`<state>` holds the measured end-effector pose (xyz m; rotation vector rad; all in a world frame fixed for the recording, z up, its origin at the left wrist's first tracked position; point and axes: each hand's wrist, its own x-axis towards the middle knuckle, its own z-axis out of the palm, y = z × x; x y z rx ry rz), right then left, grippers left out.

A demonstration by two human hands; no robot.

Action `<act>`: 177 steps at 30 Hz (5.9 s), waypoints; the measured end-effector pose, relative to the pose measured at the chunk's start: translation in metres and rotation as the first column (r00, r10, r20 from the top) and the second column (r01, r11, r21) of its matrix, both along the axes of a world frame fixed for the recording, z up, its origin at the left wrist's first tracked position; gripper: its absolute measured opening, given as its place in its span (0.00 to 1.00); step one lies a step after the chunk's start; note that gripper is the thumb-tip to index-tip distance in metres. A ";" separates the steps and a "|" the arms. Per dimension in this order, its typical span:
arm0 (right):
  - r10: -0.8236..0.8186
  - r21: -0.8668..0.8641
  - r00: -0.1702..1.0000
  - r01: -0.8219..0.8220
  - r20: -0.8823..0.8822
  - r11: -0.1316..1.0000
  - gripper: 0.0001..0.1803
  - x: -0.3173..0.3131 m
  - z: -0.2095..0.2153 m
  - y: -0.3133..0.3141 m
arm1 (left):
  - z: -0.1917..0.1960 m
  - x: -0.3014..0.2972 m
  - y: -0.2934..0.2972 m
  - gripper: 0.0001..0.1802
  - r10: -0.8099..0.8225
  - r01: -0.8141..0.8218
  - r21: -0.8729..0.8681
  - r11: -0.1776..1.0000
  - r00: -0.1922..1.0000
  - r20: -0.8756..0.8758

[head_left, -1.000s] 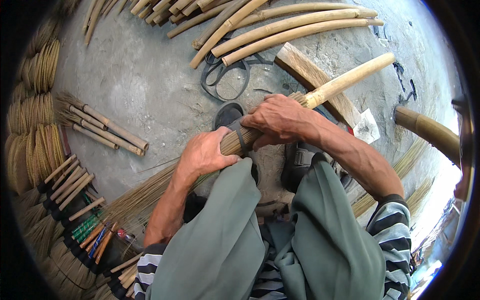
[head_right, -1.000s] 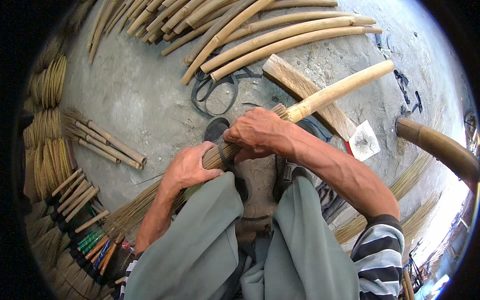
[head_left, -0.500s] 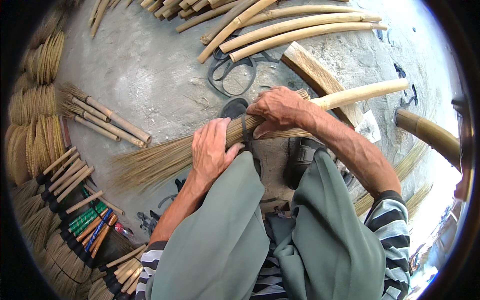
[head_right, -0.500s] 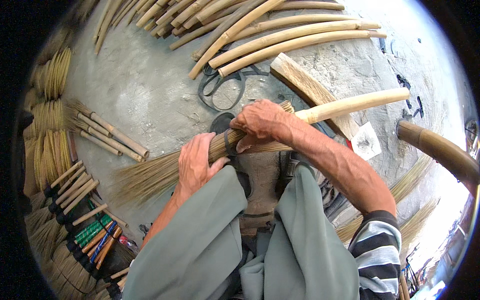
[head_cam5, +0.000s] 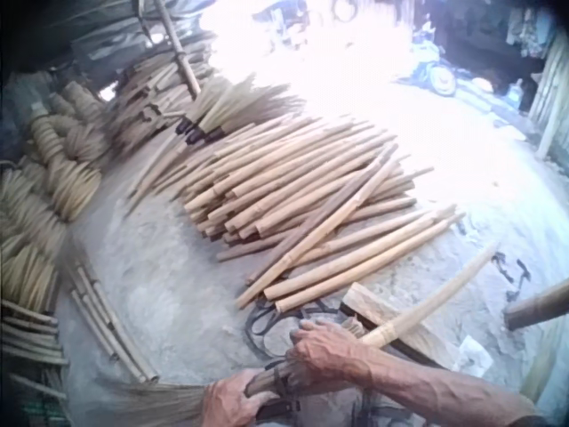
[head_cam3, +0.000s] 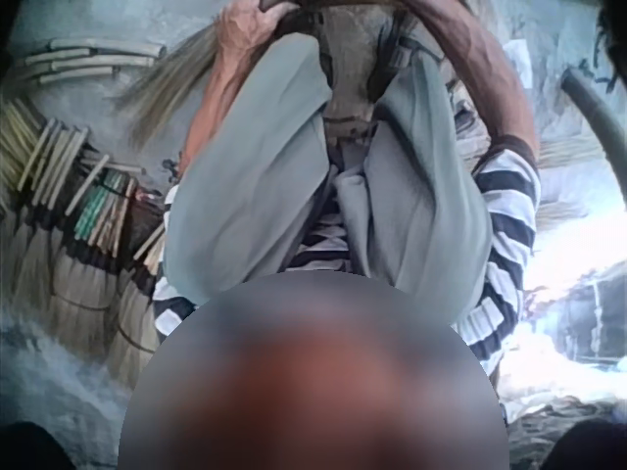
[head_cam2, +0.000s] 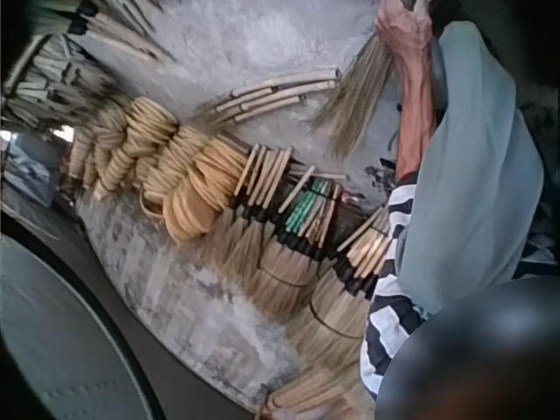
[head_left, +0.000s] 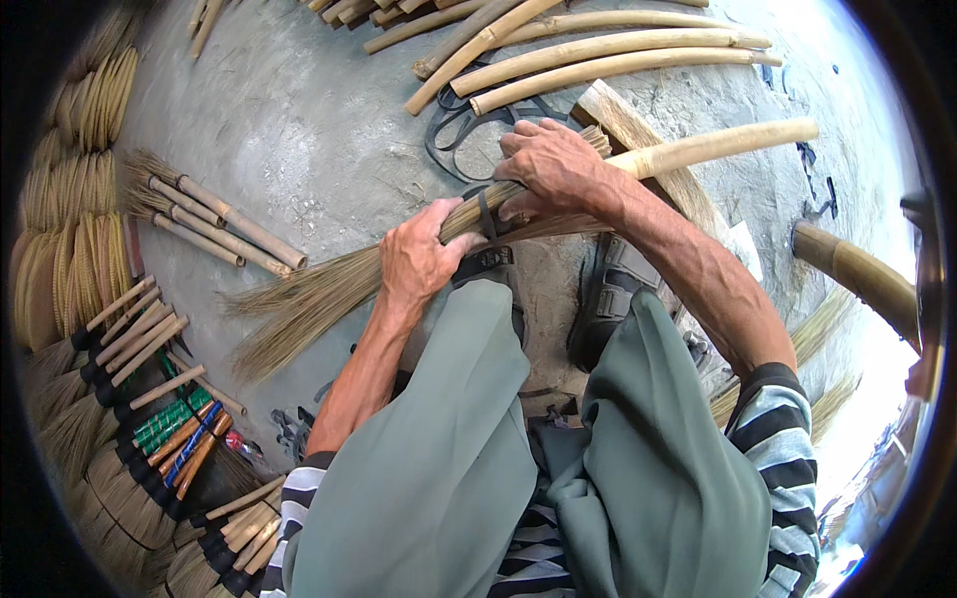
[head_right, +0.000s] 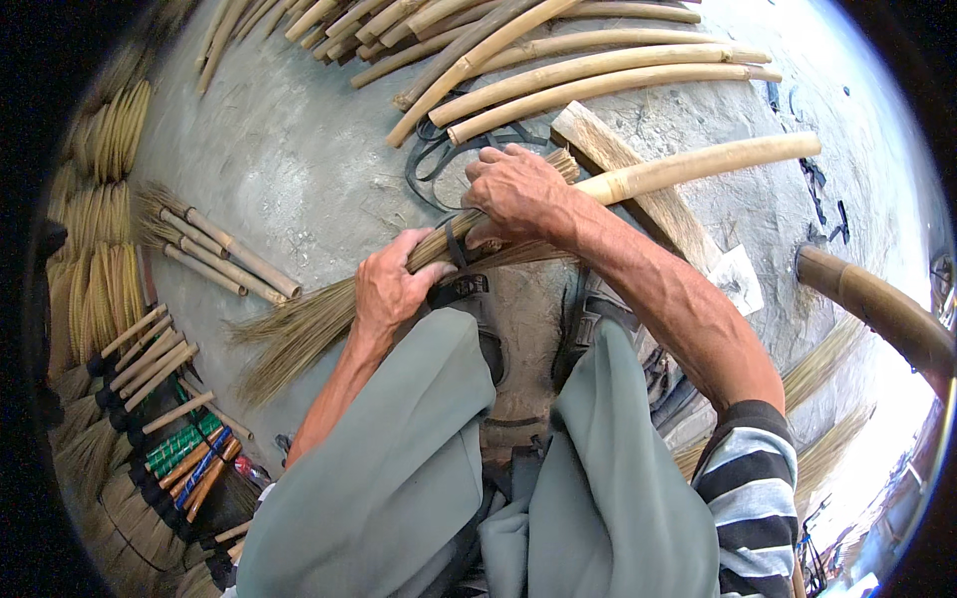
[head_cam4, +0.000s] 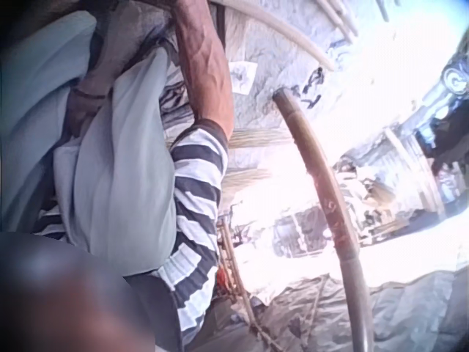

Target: The person assembles a broom by gathering a bundle of straw-like bristles, aligning them, and securing them to a bamboo handle using a black strap. The person repeatedly wraps and tightens the strap around the junction of the bristles and handle.

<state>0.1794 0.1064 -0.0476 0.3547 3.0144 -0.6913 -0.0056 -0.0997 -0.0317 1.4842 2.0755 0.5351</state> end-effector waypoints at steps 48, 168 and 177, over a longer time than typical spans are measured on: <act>-0.271 0.255 0.945 0.312 -0.183 0.915 0.39 0.044 -0.021 -0.034 | -0.014 0.004 0.036 0.46 -0.205 0.223 0.087 0.971 0.962 -0.178; -0.343 0.203 0.911 0.389 -0.228 0.899 0.24 0.090 -0.032 -0.029 | 0.003 0.088 0.117 0.47 -0.280 0.264 -0.280 0.923 0.960 -0.020; -0.325 0.274 0.913 0.387 -0.245 0.880 0.33 0.100 -0.024 -0.046 | -0.014 0.053 0.146 0.38 -0.150 0.522 -0.511 0.683 0.785 0.601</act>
